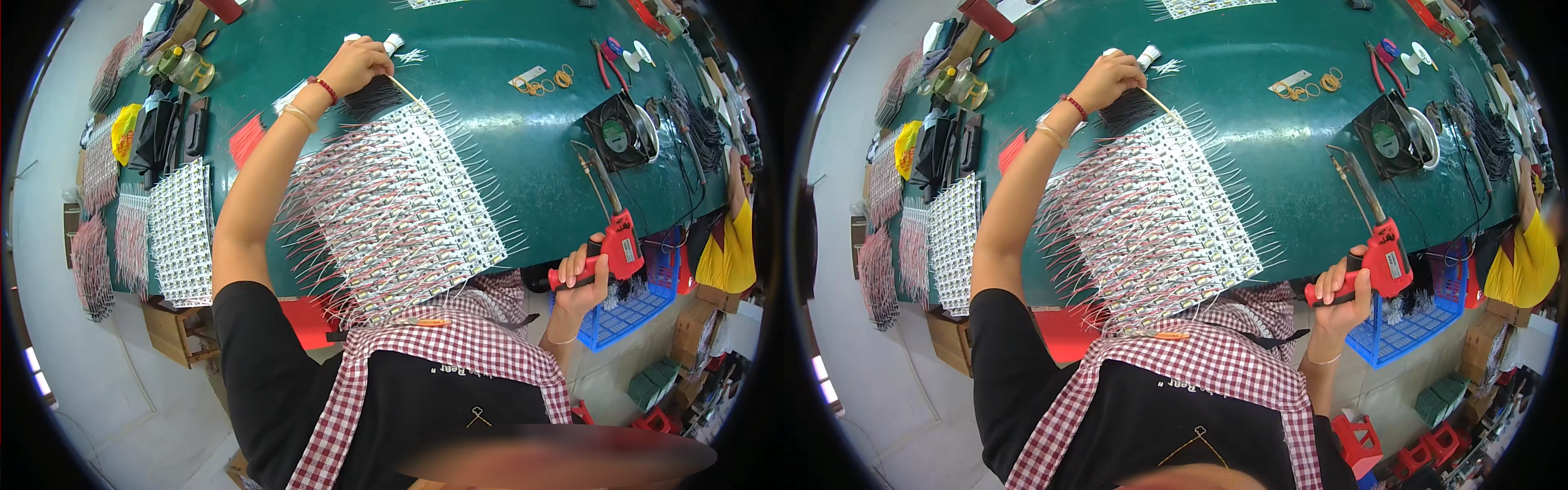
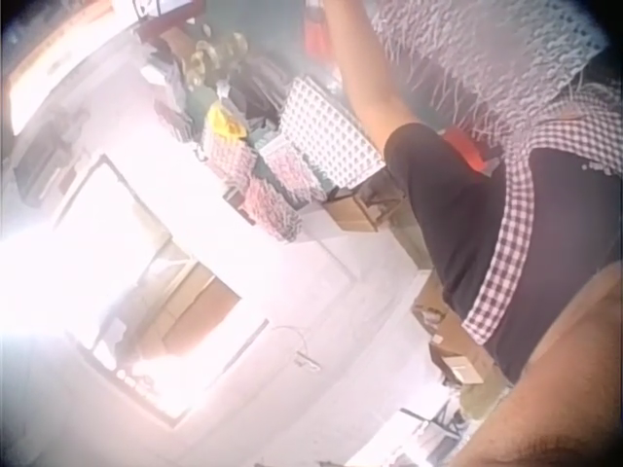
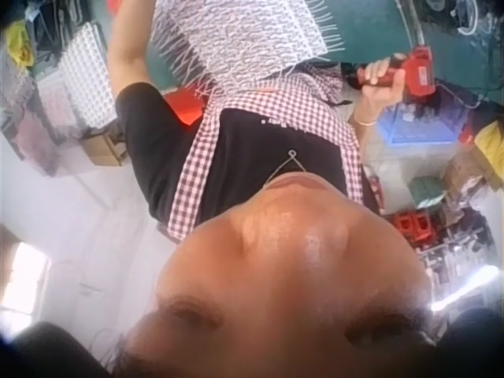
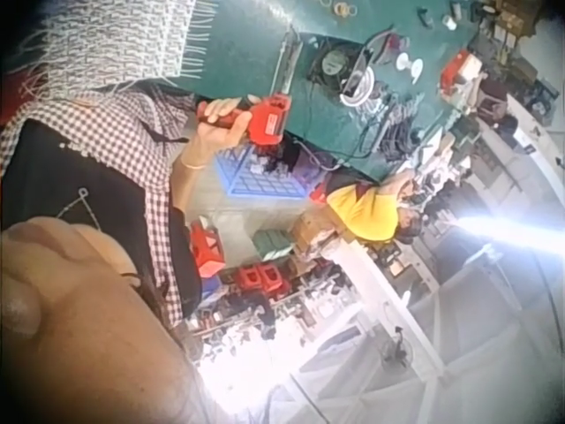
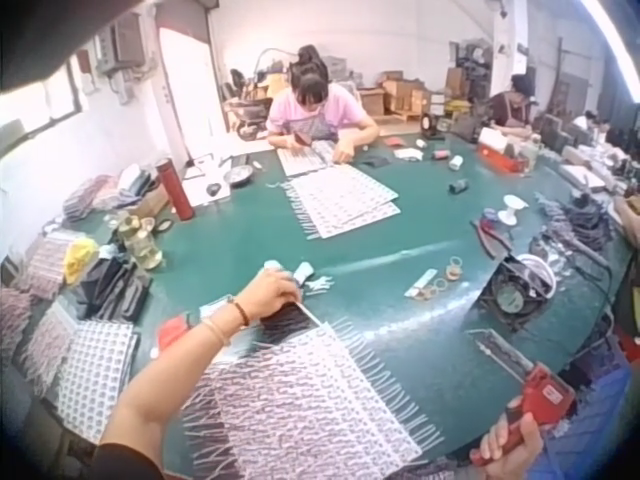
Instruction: The person solders electrical components onto a flexible circuit strip using a soldering iron.
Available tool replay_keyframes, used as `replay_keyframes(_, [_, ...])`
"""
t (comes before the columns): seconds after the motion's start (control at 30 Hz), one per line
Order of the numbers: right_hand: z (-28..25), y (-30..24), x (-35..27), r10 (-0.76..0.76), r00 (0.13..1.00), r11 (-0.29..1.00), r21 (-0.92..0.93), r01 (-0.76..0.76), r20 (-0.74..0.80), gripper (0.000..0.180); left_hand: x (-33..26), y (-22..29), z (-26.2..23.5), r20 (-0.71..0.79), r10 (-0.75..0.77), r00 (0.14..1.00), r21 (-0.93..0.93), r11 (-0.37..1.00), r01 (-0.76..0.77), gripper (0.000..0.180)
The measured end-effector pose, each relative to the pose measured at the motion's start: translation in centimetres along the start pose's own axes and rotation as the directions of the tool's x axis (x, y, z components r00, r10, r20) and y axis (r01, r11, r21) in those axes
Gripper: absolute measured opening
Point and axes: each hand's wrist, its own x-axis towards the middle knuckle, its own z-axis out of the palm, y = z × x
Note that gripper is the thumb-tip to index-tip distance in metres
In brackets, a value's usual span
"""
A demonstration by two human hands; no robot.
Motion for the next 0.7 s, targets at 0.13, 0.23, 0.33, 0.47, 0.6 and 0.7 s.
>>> replay_keyframes(0.13, [0.2,0.0,0.2,0.014,1.000,1.000,0.021,-0.015,0.023,0.036,0.5,0.2,0.1,-0.010,0.048,0.999,0.045,0.998,-0.048,0.004])
replay_keyframes(0.23, [0.1,0.0,0.1,0.011,1.000,1.000,0.023,-0.012,0.027,0.036,0.3,-0.3,-0.2,0.000,0.029,1.000,0.057,0.998,-0.029,0.004])
replay_keyframes(0.33, [-0.2,0.1,0.1,0.007,1.000,1.000,0.017,-0.008,0.024,0.036,0.2,-0.4,-0.2,0.026,0.016,1.000,0.051,0.999,-0.017,0.004])
replay_keyframes(0.47, [-0.5,0.1,0.1,0.010,1.000,1.000,0.002,-0.010,0.005,0.036,0.6,0.2,0.3,0.031,0.032,0.999,0.016,0.999,-0.033,0.005])
replay_keyframes(0.6, [-0.2,0.2,0.2,0.016,1.000,1.000,-0.003,-0.016,-0.001,0.036,0.8,0.4,0.9,0.034,0.053,0.998,-0.030,0.998,-0.052,0.006])
replay_keyframes(0.7, [-0.2,0.2,0.2,0.021,1.000,1.000,0.008,-0.021,0.006,0.035,1.2,0.9,1.2,0.053,0.098,0.994,-0.051,0.994,-0.095,0.007])
